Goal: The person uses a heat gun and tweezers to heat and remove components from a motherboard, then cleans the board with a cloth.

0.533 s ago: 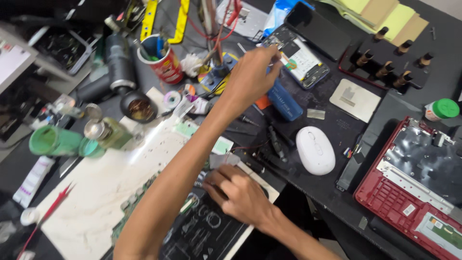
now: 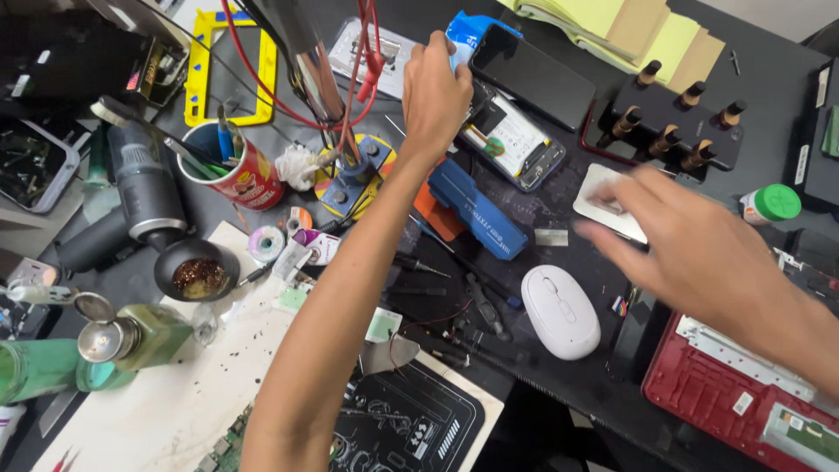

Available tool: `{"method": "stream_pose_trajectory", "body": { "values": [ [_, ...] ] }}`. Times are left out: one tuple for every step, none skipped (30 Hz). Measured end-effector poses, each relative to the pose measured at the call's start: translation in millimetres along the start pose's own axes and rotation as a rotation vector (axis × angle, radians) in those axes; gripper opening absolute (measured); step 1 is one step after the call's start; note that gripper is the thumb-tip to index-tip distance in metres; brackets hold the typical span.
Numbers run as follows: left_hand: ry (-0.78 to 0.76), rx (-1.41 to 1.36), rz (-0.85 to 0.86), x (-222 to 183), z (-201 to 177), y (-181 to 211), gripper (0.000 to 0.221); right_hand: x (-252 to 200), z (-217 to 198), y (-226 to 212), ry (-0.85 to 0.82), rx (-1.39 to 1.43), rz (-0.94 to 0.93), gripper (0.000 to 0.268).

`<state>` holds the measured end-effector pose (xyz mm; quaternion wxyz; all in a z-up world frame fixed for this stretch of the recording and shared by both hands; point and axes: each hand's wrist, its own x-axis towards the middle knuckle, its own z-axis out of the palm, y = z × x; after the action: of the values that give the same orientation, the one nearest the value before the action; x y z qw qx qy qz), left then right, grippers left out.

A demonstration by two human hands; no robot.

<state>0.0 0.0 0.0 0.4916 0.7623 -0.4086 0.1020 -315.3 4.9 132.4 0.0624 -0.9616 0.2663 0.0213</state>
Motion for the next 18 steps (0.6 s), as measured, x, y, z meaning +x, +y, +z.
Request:
{"method": "stream_pose_trajectory", "body": {
  "values": [
    [-0.002,0.007,-0.010,-1,1,0,0.024,16,2,1,0.016,0.069,-0.032,0.047],
    [-0.005,0.015,-0.020,-3,1,-1,0.024,32,6,0,0.104,0.079,-0.107,0.047],
    [-0.011,0.034,-0.044,-1,1,-1,0.027,50,13,-4,0.199,0.086,-0.182,0.047],
    [-0.018,0.054,-0.067,1,0,-1,0.029,66,19,-8,0.167,0.097,-0.137,0.053],
    [-0.027,0.073,-0.092,3,1,-2,0.031,81,26,-13,0.134,0.109,-0.090,0.059],
    [-0.029,0.096,-0.084,7,1,-4,0.033,92,31,-15,0.182,0.111,-0.140,0.066],
    [-0.035,0.120,-0.078,8,2,-7,0.034,102,38,-17,0.227,0.116,-0.188,0.073],
    [-0.040,0.143,-0.072,10,3,-11,0.036,109,42,-17,0.272,0.120,-0.236,0.080],
    [-0.069,0.158,-0.084,11,3,-16,0.031,113,46,-17,0.294,0.103,-0.244,0.085],
    [-0.097,0.172,-0.095,13,4,-21,0.027,117,50,-17,0.316,0.086,-0.252,0.091],
    [-0.124,0.186,-0.107,15,5,-25,0.023,120,52,-17,0.338,0.067,-0.260,0.097],
    [-0.113,0.185,-0.099,14,6,-28,0.021,123,54,-17,0.336,0.055,-0.267,0.098],
    [-0.102,0.183,-0.092,14,8,-30,0.019,125,55,-18,0.334,0.042,-0.275,0.100],
    [-0.090,0.181,-0.085,14,8,-31,0.017,126,56,-19,0.332,0.029,-0.284,0.102],
    [-0.085,0.190,-0.081,14,8,-30,0.018,127,56,-20,0.336,0.025,-0.284,0.100],
    [-0.081,0.198,-0.077,14,9,-27,0.020,128,56,-21,0.340,0.022,-0.285,0.098],
    [-0.077,0.207,-0.073,14,8,-24,0.022,128,56,-21,0.344,0.019,-0.286,0.096],
    [-0.063,0.193,-0.050,16,6,-21,0.024,129,55,-21,0.329,0.051,-0.271,0.095]
  ]
}}
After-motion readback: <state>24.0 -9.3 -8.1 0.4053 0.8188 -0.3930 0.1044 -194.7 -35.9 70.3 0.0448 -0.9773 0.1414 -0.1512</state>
